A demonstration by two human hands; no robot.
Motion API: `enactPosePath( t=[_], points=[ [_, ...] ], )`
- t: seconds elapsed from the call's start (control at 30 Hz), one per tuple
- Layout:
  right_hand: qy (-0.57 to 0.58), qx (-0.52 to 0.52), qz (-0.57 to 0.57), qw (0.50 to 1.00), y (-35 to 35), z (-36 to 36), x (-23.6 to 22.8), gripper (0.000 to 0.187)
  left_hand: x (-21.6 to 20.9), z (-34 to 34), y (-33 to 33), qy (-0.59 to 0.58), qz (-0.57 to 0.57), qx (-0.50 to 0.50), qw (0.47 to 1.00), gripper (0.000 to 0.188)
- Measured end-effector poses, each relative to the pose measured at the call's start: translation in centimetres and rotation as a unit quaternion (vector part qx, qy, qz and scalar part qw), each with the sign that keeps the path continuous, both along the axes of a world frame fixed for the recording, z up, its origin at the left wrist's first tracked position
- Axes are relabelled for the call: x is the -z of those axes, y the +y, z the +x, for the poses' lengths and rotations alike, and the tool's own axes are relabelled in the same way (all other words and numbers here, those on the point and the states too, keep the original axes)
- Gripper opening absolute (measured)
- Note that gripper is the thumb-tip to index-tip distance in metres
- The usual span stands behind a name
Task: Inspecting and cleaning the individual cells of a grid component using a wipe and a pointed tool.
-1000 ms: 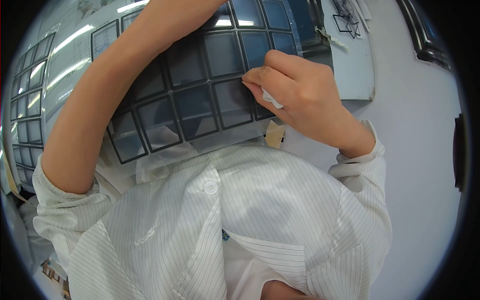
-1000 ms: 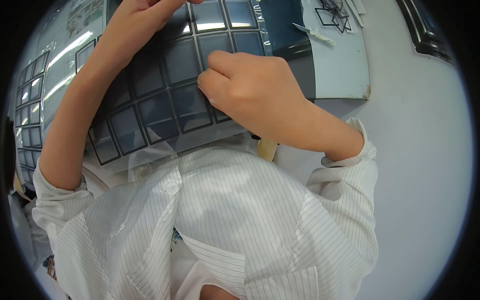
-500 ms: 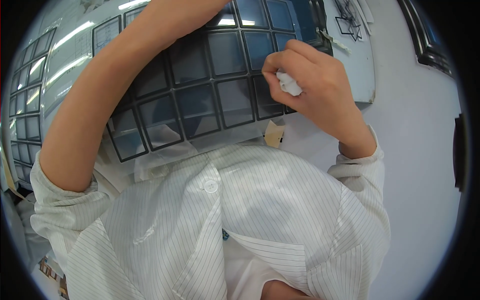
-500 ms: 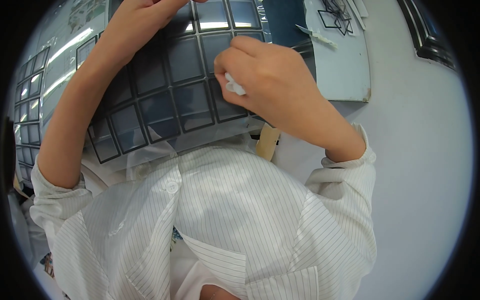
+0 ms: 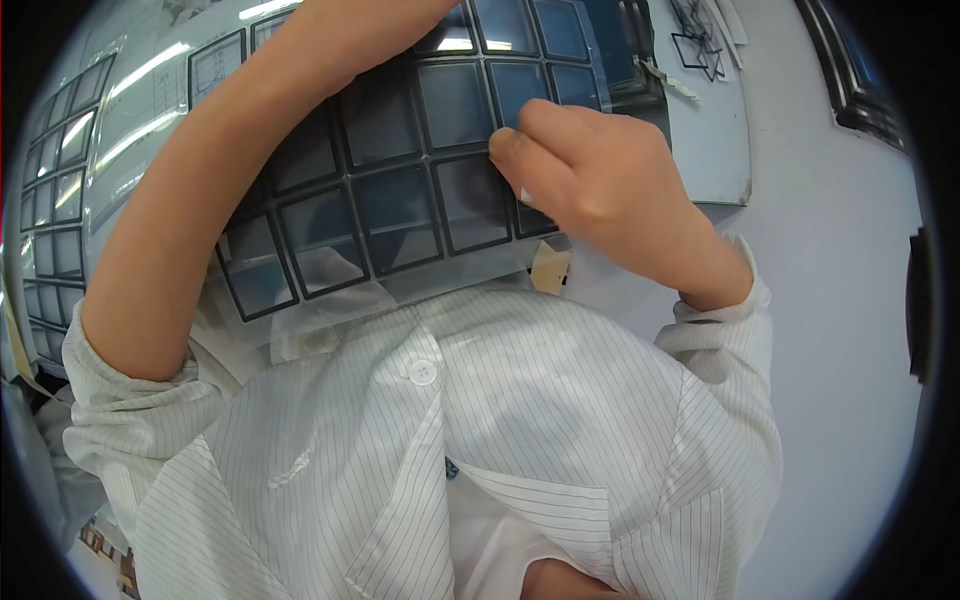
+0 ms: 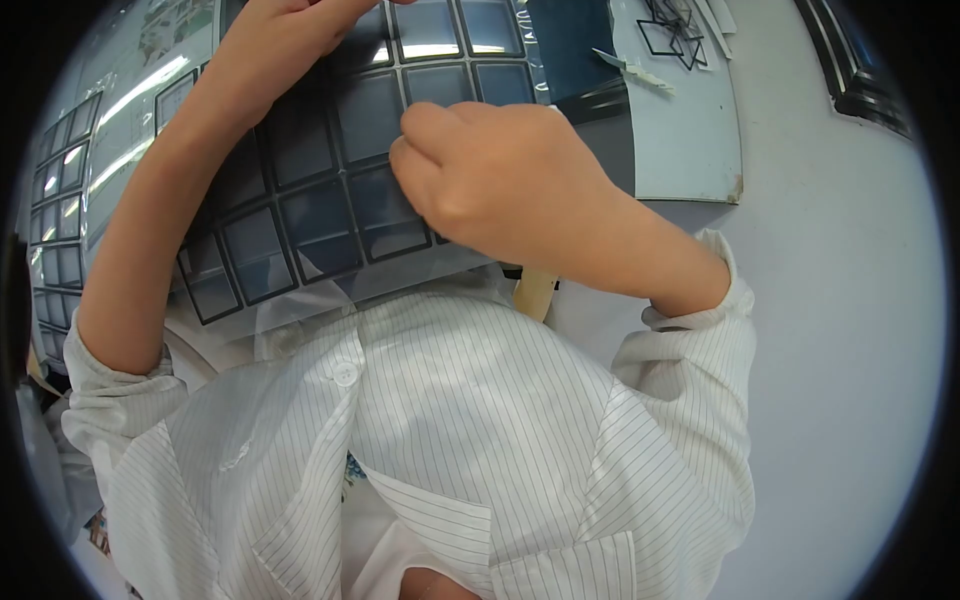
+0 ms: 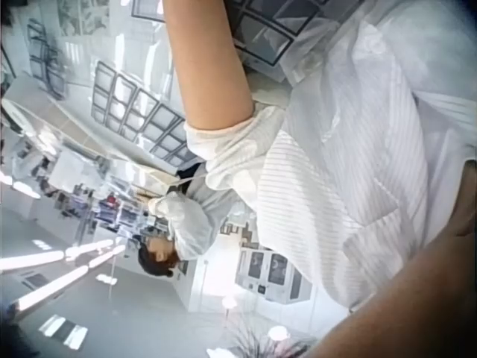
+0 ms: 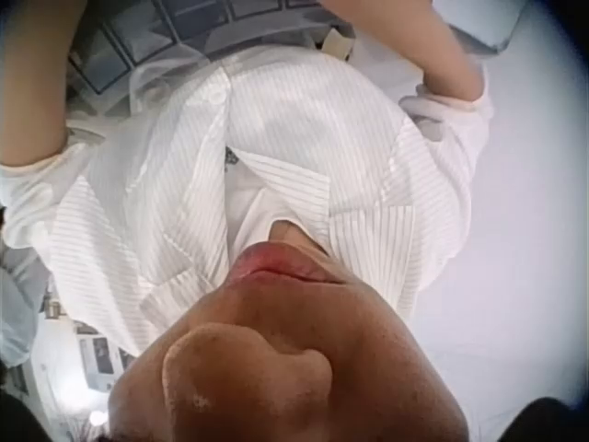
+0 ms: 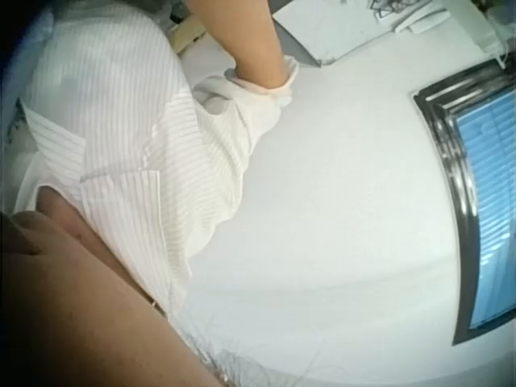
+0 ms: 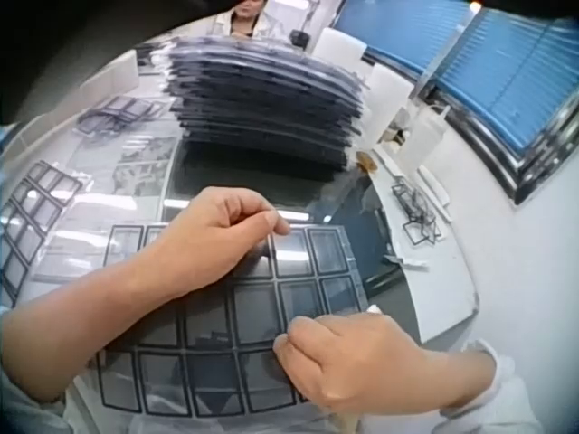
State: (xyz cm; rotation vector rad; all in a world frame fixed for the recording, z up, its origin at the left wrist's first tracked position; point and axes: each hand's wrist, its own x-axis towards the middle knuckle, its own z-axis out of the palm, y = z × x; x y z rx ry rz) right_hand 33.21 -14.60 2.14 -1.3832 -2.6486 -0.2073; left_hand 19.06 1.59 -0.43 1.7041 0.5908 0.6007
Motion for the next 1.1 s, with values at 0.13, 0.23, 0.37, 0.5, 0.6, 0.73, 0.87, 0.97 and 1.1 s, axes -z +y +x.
enactPosePath(
  t=[0.13, 0.23, 0.37, 0.5, 0.6, 0.73, 0.87, 0.97, 1.1],
  points=[
    [-0.082, -0.025, 0.021, 0.996, -0.1, -0.4, -0.1, 0.016, 0.1, -0.2, -0.2, -0.002, 0.008, -0.002, 1.000, 0.024],
    [-0.008, 0.023, -0.006, 1.000, 0.5, 0.2, -0.3, 0.020, 0.4, -0.7, -0.1, -0.006, 0.016, -0.005, 1.000, 0.025],
    [0.073, 0.059, -0.019, 0.995, -0.1, 1.4, -0.9, 0.021, 0.1, -0.3, -0.1, -0.012, 0.036, 0.000, 0.999, 0.025],
    [0.138, 0.093, -0.067, 0.984, -0.1, 1.4, -0.7, 0.019, 0.3, -0.3, 0.1, -0.010, 0.005, -0.001, 1.000, 0.025],
    [0.193, 0.128, -0.103, 0.967, -0.2, 1.0, -0.9, 0.018, 0.3, -0.2, 0.1, -0.015, -0.001, -0.003, 1.000, 0.025],
    [0.283, 0.060, -0.148, 0.946, 0.2, 1.0, 0.1, 0.020, 0.1, -0.2, 0.2, 0.005, 0.005, 0.001, 1.000, 0.024],
    [0.272, 0.058, -0.175, 0.944, 0.3, 1.4, 0.8, 0.021, -0.2, 0.0, 0.0, -0.003, 0.000, 0.000, 1.000, 0.024],
    [0.246, 0.035, -0.158, 0.956, 0.4, 1.2, 0.7, 0.022, -0.3, 0.0, -0.1, -0.008, 0.018, -0.002, 1.000, 0.024],
    [0.188, 0.059, -0.141, 0.970, 0.4, 0.1, 0.7, 0.023, 0.1, -0.2, -0.2, -0.011, 0.026, -0.004, 1.000, 0.024]
  ],
)
